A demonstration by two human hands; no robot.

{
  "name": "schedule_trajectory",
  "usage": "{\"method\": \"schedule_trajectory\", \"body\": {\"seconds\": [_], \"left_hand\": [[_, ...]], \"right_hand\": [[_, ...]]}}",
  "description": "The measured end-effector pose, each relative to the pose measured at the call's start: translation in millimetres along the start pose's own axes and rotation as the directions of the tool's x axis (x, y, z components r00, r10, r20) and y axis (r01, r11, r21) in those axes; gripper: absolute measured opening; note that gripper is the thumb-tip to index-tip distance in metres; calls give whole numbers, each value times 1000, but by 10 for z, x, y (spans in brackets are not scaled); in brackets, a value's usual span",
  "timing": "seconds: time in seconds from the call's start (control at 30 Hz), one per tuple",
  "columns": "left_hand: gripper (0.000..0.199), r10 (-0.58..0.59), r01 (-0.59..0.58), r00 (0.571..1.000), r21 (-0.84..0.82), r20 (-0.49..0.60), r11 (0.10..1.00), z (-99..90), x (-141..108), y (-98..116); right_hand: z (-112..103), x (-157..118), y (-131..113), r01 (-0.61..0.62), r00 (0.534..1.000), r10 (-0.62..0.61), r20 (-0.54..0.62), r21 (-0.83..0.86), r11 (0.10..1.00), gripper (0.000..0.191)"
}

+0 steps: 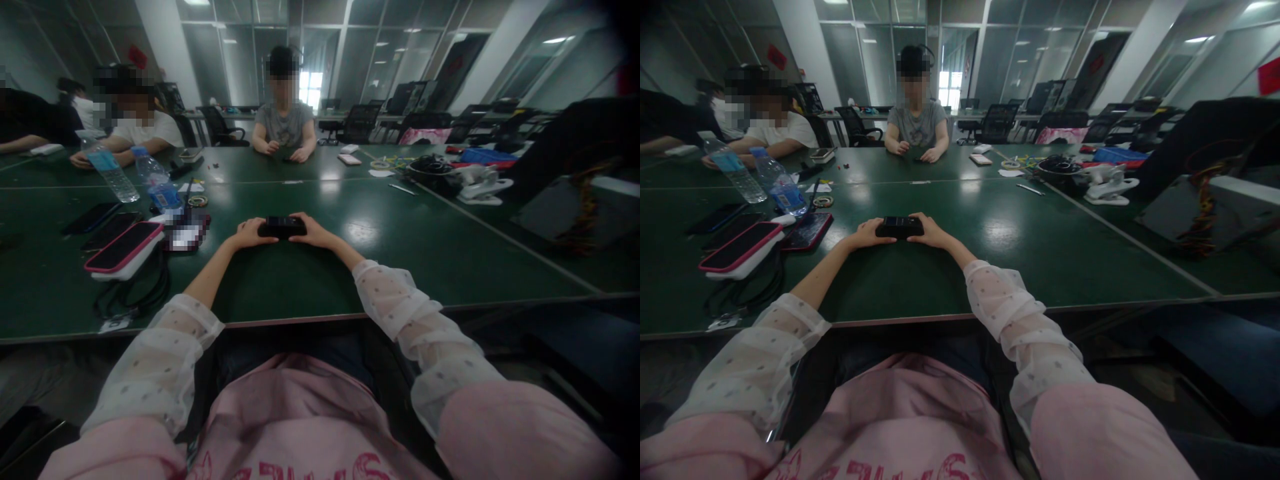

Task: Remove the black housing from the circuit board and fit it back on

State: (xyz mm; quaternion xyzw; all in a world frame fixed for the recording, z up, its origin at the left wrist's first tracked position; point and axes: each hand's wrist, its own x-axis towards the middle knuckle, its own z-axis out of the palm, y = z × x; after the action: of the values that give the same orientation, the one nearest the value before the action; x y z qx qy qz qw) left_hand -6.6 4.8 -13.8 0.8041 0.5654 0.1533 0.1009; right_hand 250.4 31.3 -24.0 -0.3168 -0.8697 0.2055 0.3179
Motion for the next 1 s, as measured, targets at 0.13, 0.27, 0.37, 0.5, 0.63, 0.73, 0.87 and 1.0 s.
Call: {"method": "schedule_trajectory", "body": {"seconds": [0.13,0.27,0.37,0.5,0.63,0.73,0.87,1.0], "left_hand": [[79,-5,5,1000,8,-11,1000,14,13,-10],[78,-7,7,1000,15,-15,1000,20,19,-12],[78,-8,8,1000,14,-11,1000,18,16,-12],[79,2,-2,1000,7,-12,1000,16,14,-12],[78,2,-2,1000,14,-15,1000,21,21,-20],[80,3,-3,1000,18,-17,1000,29,32,-33],[80,3,-3,1000,21,-21,1000,39,39,-47],[80,5,-5,1000,17,-21,1000,43,35,-50]], "right_hand": [[-11,0,-19,-2,1000,2,13,3,1000,69],[-11,6,-14,18,1000,-18,13,-2,1000,68],[-4,7,2,15,1000,-15,11,-4,1000,68],[1,5,15,18,1000,-18,11,6,1000,67],[4,2,23,1,1000,-1,8,17,1000,68],[6,2,28,-8,1000,8,10,28,1000,68],[3,1,30,-8,1000,7,16,28,1000,68],[-3,3,34,-10,1000,9,18,30,999,68]]}}
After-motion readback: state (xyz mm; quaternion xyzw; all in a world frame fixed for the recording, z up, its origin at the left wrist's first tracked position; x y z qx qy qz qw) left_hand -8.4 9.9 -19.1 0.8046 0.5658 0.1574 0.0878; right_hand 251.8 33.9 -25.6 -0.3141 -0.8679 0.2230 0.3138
